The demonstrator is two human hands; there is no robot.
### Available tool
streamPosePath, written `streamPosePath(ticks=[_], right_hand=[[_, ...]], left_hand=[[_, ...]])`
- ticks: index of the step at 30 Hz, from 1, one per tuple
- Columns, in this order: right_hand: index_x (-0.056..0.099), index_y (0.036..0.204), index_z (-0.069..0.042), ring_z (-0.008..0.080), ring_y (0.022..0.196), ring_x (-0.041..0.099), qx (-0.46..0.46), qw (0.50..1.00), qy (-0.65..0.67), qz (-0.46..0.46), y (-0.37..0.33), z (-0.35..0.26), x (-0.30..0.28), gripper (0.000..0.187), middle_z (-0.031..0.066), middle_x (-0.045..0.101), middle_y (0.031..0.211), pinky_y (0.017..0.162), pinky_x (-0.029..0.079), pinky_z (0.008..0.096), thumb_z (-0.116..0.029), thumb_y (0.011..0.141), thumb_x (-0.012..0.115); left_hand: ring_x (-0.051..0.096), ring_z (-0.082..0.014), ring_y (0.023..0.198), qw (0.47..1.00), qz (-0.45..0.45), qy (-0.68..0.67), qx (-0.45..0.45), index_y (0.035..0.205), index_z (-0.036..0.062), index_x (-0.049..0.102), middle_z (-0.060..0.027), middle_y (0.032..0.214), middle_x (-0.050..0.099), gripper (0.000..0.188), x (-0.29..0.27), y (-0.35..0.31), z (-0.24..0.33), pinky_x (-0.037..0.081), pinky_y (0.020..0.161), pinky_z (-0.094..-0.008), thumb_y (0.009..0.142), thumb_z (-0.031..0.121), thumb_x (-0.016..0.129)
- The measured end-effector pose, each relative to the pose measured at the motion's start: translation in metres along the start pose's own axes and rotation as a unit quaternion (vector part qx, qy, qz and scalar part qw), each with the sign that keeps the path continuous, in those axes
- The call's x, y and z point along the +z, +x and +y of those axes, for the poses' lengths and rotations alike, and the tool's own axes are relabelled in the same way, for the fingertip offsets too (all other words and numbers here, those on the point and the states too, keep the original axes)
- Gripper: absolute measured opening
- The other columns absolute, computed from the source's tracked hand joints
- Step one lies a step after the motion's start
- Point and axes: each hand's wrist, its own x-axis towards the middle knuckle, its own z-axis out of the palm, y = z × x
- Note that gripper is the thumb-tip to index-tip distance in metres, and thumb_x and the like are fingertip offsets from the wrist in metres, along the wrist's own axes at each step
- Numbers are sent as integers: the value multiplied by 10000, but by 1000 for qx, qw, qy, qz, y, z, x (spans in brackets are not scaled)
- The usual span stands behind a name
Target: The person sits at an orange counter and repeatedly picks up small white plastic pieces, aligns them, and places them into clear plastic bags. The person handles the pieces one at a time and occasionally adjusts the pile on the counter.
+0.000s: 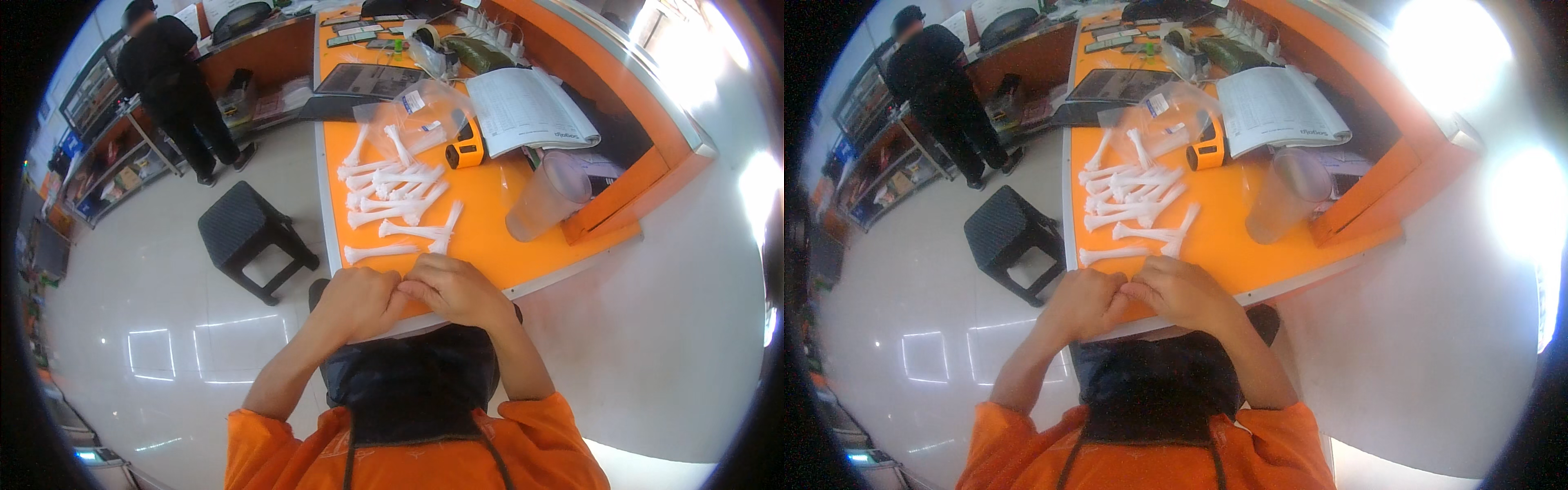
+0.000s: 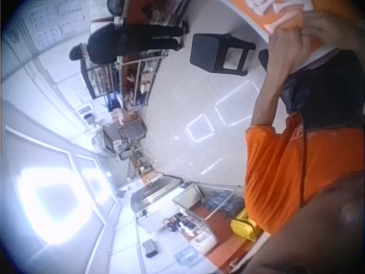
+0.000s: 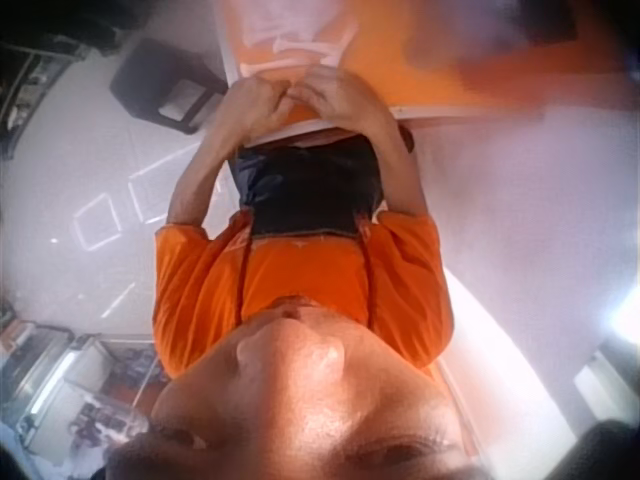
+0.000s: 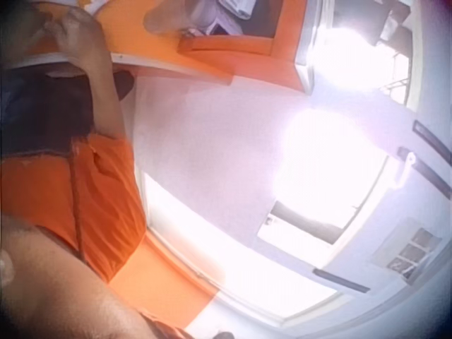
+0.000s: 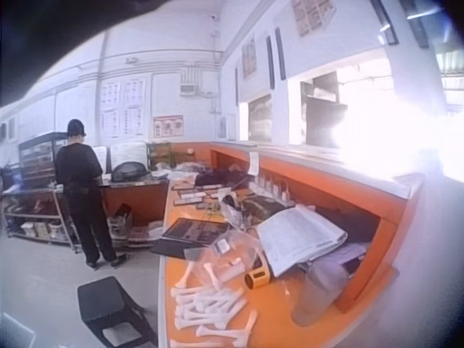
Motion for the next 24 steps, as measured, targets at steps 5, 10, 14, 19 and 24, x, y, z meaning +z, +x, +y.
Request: streamPosePath(ticks=[5,10,14,19,24], right_hand=[[358,1431,-64,353,1115,549,-75,992,-83,58,-1,-23,6,770,204,574,1184,939,446,400,-176,785,761],[146,1494,-33,452,1035,572,37,996,70,36,10,-37,32,959,291,573,1130,867,455,473,-67,739,736],[155,1490,-55,452,943,616,-7,989,103,104,15,-29,49,927,276,626,1024,797,483,463,-66,756,721],[461,1269,-13,414,902,647,38,972,175,153,22,-13,59,498,245,659,916,765,498,419,-74,817,662],[599,934,21,355,804,668,65,956,236,164,20,-5,61,129,212,664,823,673,497,376,-89,868,614]], left_hand=[[654,-306,589,994,-51,95,8,774,18,686,-161,683,667,328,-10,0,7,529,569,-398,839,304,540],[653,-364,635,989,-84,116,-23,784,35,671,-206,694,650,299,-30,3,27,530,613,-451,791,311,558],[657,-355,640,985,-74,144,-52,819,27,671,-200,696,651,271,-36,2,30,535,617,-432,784,281,581],[652,-300,609,995,53,85,-23,872,32,651,-151,722,667,235,-44,-6,29,524,573,-364,838,248,565],[643,-297,602,990,135,-34,29,879,41,618,-132,700,654,194,-37,-4,17,500,557,-356,841,225,571]])
